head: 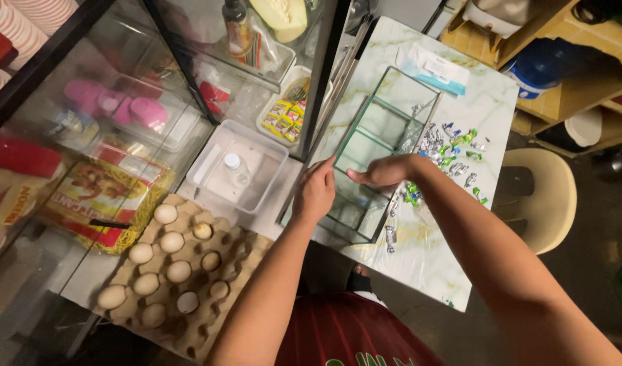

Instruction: The person picks up wrapped candies from a pile on a table and places them into a glass display case. The person handles the candies one by one, arranging them in the compartments of the case.

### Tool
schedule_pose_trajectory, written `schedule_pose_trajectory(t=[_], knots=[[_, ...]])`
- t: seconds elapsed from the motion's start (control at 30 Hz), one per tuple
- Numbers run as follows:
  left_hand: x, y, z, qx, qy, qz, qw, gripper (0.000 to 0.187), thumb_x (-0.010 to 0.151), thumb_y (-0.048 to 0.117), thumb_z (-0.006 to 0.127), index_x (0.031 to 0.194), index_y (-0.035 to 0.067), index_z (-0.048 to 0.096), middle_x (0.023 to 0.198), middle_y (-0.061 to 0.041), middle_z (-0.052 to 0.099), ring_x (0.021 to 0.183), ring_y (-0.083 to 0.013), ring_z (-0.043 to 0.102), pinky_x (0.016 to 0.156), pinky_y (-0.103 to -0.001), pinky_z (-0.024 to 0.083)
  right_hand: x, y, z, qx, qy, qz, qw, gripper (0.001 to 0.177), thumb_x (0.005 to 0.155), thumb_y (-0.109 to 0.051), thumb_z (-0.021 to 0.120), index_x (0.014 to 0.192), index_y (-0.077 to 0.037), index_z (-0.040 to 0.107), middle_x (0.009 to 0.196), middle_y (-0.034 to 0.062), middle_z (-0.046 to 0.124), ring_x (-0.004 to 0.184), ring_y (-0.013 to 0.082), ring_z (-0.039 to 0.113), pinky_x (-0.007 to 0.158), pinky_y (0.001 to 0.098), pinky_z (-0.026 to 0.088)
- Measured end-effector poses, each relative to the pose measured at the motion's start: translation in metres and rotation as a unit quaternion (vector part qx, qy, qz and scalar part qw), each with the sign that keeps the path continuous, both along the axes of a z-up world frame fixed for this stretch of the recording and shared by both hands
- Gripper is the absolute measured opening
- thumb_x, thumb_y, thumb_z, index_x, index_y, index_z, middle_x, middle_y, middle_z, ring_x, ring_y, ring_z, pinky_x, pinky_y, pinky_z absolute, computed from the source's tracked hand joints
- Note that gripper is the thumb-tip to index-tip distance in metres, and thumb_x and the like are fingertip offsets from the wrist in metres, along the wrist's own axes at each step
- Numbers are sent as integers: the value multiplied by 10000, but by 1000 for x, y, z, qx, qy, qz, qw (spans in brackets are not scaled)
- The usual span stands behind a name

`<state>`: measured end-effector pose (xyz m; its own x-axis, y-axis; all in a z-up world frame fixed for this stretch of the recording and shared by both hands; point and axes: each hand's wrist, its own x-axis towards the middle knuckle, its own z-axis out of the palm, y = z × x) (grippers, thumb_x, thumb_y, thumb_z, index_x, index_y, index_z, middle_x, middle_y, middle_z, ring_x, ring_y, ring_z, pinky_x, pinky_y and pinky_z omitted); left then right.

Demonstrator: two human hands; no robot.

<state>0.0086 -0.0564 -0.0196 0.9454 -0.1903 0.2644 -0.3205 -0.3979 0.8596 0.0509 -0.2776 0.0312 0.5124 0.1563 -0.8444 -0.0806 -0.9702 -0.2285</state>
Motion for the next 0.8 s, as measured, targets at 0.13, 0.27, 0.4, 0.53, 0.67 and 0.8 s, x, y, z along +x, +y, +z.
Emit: schedule_pose_trajectory(t=[0.13,0.27,0.4,0.53,0.67,0.8], knots=[[-1,0,10,27,13,0,1000,322,983,111,552,1282,82,668,1230,-141,694,1128,-383,635,957,-443,507,-1,22,-13,88,-44,-55,994,1144,873,-890,244,1296,88,659,1422,262,600,1344,317,572,1119,421,423],[-1,2,18,20,14,-4,1000,354,940,81,563,1278,72,670,1222,-148,694,1115,-380,643,946,-435,512,-11,28,-6,208,-69,-133,967,1035,829,-832,367,1409,-3,579,1455,184,589,1350,282,559,1102,401,419],[-4,2,20,2,12,0,1000,307,973,92,573,1259,45,674,1204,-159,700,1094,-387,653,925,-432,521,-16,-4,3,118,-82,-31,989,932,839,-722,607,1409,12,540,1417,195,589,1292,298,572,1067,392,432],[-1,0,18,3,-10,3,1000,296,971,96,576,1240,39,685,1185,-165,706,1079,-389,661,918,-435,527,-17,28,-31,114,-141,-29,983,634,872,-490,699,1075,108,752,984,270,791,913,321,738,823,429,570],[0,0,14,-9,-8,-2,1000,291,978,100,570,1239,44,687,1184,-162,709,1078,-381,665,920,-425,527,-23,26,4,179,-294,-15,939,332,868,-236,682,1119,-27,738,918,205,749,788,354,715,747,442,565],[1,4,6,-45,15,-6,999,292,984,112,560,1240,46,687,1180,-155,710,1092,-365,671,916,-398,539,-52,10,49,209,-474,173,838,511,691,13,557,1140,-98,772,1163,94,757,1003,322,737,862,399,579]])
